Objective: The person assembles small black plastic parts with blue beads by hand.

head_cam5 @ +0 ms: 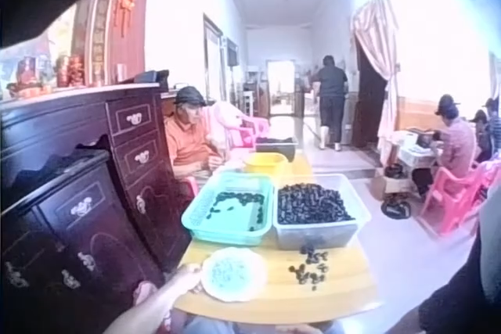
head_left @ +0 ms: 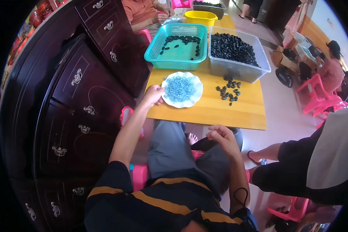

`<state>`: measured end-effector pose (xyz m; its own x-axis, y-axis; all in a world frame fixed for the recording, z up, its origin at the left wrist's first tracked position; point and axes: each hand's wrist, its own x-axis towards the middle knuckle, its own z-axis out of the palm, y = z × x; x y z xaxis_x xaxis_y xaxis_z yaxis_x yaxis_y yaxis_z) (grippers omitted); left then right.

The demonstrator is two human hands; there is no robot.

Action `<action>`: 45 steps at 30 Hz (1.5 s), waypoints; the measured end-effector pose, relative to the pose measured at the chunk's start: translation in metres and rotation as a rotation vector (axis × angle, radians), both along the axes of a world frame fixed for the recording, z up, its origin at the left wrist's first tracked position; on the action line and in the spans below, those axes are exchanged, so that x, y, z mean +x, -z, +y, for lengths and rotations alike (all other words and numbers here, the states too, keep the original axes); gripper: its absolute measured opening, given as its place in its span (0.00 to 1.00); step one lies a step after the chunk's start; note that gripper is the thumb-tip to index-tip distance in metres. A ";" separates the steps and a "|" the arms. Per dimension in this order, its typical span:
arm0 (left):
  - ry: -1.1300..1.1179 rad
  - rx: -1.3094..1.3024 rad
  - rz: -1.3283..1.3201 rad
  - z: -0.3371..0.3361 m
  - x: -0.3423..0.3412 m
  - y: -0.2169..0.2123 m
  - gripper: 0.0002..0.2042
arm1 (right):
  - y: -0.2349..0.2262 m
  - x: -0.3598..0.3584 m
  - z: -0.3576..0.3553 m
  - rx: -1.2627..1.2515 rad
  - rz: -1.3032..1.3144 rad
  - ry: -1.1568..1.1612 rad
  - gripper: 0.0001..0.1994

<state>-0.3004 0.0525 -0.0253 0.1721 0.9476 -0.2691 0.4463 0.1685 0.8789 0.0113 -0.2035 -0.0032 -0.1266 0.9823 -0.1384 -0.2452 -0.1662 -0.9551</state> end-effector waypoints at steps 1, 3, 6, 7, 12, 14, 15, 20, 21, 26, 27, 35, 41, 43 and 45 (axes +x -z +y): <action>0.019 -0.003 0.007 0.000 0.000 0.000 0.15 | 0.000 0.000 0.000 0.001 0.002 0.000 0.11; 0.072 -0.023 0.012 -0.002 0.002 -0.009 0.15 | 0.002 0.002 0.001 0.009 0.013 0.037 0.11; -0.063 -0.027 0.025 0.021 -0.015 -0.019 0.14 | -0.003 0.001 -0.001 -0.002 -0.015 0.032 0.11; -0.088 0.142 0.123 0.030 -0.024 -0.014 0.12 | -0.004 0.000 0.000 0.003 -0.012 0.018 0.11; -0.009 0.546 0.495 0.055 -0.004 -0.005 0.17 | 0.001 0.002 -0.002 -0.008 -0.032 0.017 0.11; 0.022 0.597 0.531 0.057 0.007 -0.008 0.17 | 0.002 0.003 0.000 0.001 -0.036 0.016 0.11; 0.049 0.647 0.573 0.058 0.009 -0.009 0.17 | 0.002 0.003 0.000 0.009 -0.034 0.010 0.11; 0.105 0.746 0.590 0.075 0.006 0.002 0.12 | 0.000 0.003 -0.001 0.010 -0.029 0.017 0.11; 0.077 0.697 0.585 0.072 0.011 0.001 0.10 | 0.001 0.004 -0.001 0.013 -0.030 0.023 0.11; -0.018 0.777 0.417 0.060 -0.011 0.008 0.08 | -0.006 0.001 -0.001 0.011 -0.017 0.018 0.11; -0.038 0.757 0.337 0.052 -0.008 0.004 0.08 | -0.006 0.002 -0.001 0.013 -0.016 0.019 0.11; 0.287 0.671 -0.166 -0.089 0.073 -0.067 0.07 | -0.002 0.004 -0.002 0.011 -0.011 0.028 0.12; 0.588 0.671 -0.260 -0.158 0.137 -0.068 0.07 | -0.007 0.001 -0.001 -0.035 0.117 0.086 0.16; 0.593 0.688 -0.258 -0.162 0.148 -0.064 0.08 | -0.009 0.004 0.000 -0.053 0.238 0.106 0.16; 0.608 0.705 -0.256 -0.164 0.157 -0.064 0.08 | 0.004 0.009 0.001 -0.032 0.244 0.132 0.15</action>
<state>-0.1439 -0.1114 0.0383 0.6615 0.6065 0.4411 0.0638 -0.6316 0.7727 0.0207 -0.2023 -0.0070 -0.0309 0.9881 -0.1506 -0.4893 -0.1463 -0.8597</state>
